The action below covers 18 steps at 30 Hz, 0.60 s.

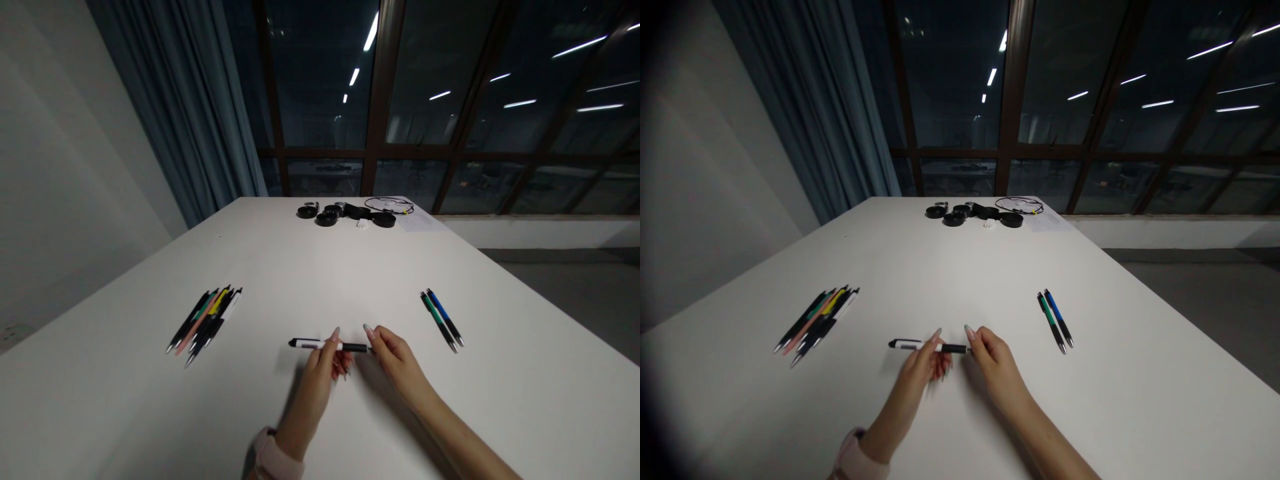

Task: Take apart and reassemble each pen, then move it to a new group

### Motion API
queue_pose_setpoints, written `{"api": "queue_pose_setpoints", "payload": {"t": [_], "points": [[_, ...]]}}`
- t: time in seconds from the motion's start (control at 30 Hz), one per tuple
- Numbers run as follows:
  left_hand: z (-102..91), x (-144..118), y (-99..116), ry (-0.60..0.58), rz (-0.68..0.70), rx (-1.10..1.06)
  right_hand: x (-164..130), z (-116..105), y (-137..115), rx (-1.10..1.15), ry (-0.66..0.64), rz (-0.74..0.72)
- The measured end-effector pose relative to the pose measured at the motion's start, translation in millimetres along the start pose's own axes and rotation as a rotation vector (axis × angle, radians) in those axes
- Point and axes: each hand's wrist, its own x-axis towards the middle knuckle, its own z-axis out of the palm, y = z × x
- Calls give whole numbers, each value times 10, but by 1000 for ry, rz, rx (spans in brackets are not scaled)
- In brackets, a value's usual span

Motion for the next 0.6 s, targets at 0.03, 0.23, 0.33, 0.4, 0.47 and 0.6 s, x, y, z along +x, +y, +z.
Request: {"api": "queue_pose_setpoints", "payload": {"t": [0.03, 0.23, 0.33, 0.4, 0.47, 0.6], "points": [[6, -2, 10, 5, -9, -17, -6, 7, 0, -6, 0, -4], [28, -29, 47, 52, -49, -52, -42, 44, -5, -9, -18, -5], [29, -33, 41, 72, -47, -57, -49, 42, -28, 7, -12, 7], [30, -29, 40, 75, -50, -80, -38, 27, -42, 31, 15, 16], [30, -21, 44, 91, -68, -124, -10, -1, -40, 70, 48, 43], [10, 0, 56, 175, -88, -185, 67, -77, 23, 213, 62, 189]]}}
